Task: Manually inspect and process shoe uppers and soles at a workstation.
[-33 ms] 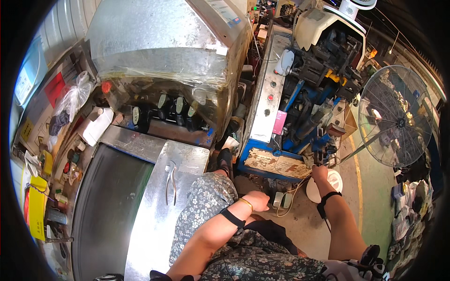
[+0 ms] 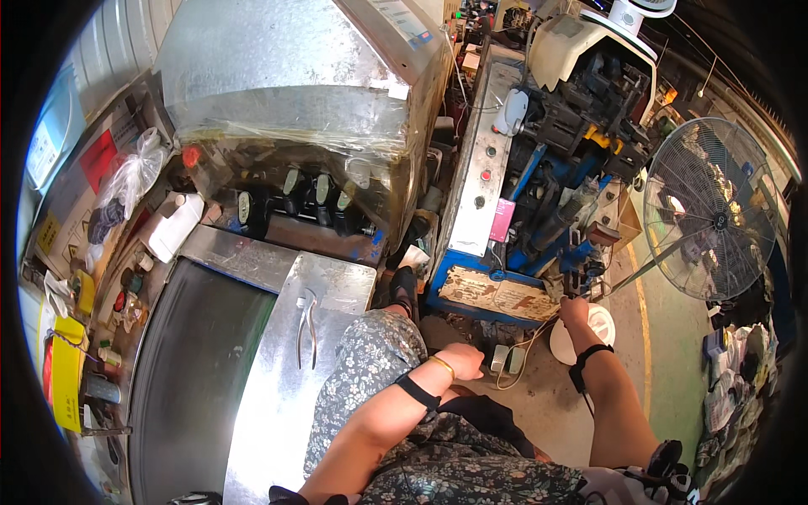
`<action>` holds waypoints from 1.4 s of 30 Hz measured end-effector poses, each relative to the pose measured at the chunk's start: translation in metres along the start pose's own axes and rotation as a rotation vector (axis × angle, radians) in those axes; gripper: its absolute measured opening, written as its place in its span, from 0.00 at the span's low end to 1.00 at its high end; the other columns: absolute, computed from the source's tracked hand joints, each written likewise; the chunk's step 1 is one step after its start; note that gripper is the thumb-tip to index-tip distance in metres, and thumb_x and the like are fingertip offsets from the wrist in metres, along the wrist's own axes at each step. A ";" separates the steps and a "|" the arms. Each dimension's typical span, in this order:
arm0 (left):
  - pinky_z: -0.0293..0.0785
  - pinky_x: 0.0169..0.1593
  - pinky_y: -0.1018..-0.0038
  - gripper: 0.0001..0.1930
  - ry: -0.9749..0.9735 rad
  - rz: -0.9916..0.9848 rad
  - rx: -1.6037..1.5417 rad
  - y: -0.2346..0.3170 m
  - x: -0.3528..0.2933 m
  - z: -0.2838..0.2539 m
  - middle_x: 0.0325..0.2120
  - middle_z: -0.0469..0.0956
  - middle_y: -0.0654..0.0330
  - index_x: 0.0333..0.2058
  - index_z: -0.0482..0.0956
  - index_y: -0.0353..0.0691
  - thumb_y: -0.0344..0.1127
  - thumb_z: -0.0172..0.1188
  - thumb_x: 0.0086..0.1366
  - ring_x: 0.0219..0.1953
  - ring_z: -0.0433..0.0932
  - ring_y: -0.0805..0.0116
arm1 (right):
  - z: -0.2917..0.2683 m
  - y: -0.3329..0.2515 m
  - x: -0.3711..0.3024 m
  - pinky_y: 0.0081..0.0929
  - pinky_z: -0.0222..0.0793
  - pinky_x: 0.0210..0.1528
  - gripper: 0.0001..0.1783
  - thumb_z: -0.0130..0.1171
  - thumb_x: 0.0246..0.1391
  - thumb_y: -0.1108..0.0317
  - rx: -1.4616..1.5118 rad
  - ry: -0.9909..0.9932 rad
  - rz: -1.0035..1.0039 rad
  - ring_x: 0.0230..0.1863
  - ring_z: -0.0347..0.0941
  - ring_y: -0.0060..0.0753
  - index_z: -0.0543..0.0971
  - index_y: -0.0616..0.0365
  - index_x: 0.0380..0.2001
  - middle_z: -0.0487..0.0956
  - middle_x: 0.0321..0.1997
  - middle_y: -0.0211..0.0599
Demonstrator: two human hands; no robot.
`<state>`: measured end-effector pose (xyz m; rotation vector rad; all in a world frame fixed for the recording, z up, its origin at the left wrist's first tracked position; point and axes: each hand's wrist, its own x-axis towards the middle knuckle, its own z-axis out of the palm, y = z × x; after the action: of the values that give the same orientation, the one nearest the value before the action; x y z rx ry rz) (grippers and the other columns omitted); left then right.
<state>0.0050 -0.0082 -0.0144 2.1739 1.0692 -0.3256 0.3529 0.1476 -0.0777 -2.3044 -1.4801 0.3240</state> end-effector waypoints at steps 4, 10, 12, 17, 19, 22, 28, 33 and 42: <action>0.71 0.53 0.59 0.28 -0.008 0.003 0.002 0.000 0.003 0.001 0.48 0.76 0.49 0.57 0.69 0.40 0.50 0.55 0.63 0.52 0.74 0.50 | -0.001 0.002 0.000 0.38 0.68 0.19 0.20 0.54 0.54 0.60 0.031 0.000 0.015 0.17 0.73 0.42 0.77 0.73 0.28 0.77 0.20 0.47; 0.71 0.53 0.59 0.28 -0.022 0.005 0.016 0.000 0.002 0.000 0.49 0.76 0.49 0.58 0.68 0.39 0.49 0.55 0.64 0.52 0.74 0.50 | -0.006 -0.005 -0.004 0.37 0.68 0.19 0.19 0.54 0.55 0.60 0.036 -0.060 0.059 0.18 0.74 0.40 0.76 0.71 0.31 0.77 0.22 0.47; 0.71 0.53 0.59 0.28 -0.021 0.001 0.016 0.000 0.002 0.000 0.49 0.76 0.49 0.58 0.68 0.39 0.49 0.55 0.63 0.52 0.74 0.50 | -0.006 -0.006 -0.004 0.37 0.68 0.20 0.19 0.54 0.55 0.60 0.029 -0.068 0.062 0.19 0.74 0.40 0.75 0.72 0.32 0.78 0.22 0.47; 0.71 0.53 0.59 0.28 -0.016 0.004 0.019 0.000 0.003 0.002 0.49 0.76 0.49 0.58 0.68 0.39 0.49 0.55 0.63 0.52 0.74 0.50 | -0.005 -0.004 -0.002 0.37 0.68 0.20 0.19 0.54 0.55 0.60 0.005 -0.055 0.044 0.19 0.74 0.41 0.75 0.72 0.32 0.78 0.23 0.48; 0.71 0.53 0.59 0.28 -0.013 0.003 0.017 0.000 0.002 0.002 0.49 0.76 0.49 0.57 0.69 0.39 0.49 0.55 0.63 0.52 0.74 0.50 | -0.005 -0.004 -0.002 0.37 0.68 0.20 0.20 0.54 0.55 0.60 0.002 -0.060 0.055 0.19 0.74 0.41 0.75 0.72 0.33 0.78 0.23 0.48; 0.71 0.53 0.59 0.28 -0.015 0.006 0.020 0.000 0.004 0.002 0.49 0.76 0.49 0.57 0.69 0.39 0.49 0.55 0.63 0.52 0.74 0.51 | -0.005 -0.003 -0.001 0.37 0.68 0.20 0.20 0.54 0.55 0.60 0.005 -0.057 0.059 0.19 0.74 0.42 0.75 0.73 0.34 0.78 0.23 0.49; 0.71 0.53 0.59 0.28 -0.023 0.003 0.026 0.000 0.006 0.004 0.49 0.76 0.49 0.57 0.69 0.39 0.50 0.55 0.63 0.52 0.74 0.51 | -0.006 -0.003 -0.002 0.38 0.68 0.20 0.21 0.54 0.55 0.59 0.002 -0.058 0.046 0.19 0.74 0.43 0.76 0.73 0.34 0.78 0.23 0.49; 0.71 0.53 0.59 0.28 -0.022 -0.004 0.020 -0.002 0.005 0.005 0.49 0.77 0.49 0.57 0.69 0.39 0.50 0.55 0.63 0.52 0.74 0.51 | -0.005 -0.007 -0.004 0.38 0.69 0.21 0.22 0.54 0.55 0.59 -0.003 -0.063 0.034 0.20 0.75 0.43 0.76 0.74 0.34 0.78 0.23 0.50; 0.72 0.52 0.59 0.27 -0.019 0.011 0.023 0.002 -0.003 -0.001 0.48 0.77 0.49 0.56 0.70 0.38 0.49 0.55 0.63 0.51 0.75 0.50 | -0.008 -0.009 -0.007 0.41 0.70 0.34 0.23 0.52 0.55 0.56 -0.068 -0.132 -0.071 0.31 0.74 0.51 0.77 0.73 0.33 0.78 0.29 0.57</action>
<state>0.0043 -0.0101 -0.0110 2.1921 1.0472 -0.3541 0.3453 0.1428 -0.0661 -2.3153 -1.6569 0.4193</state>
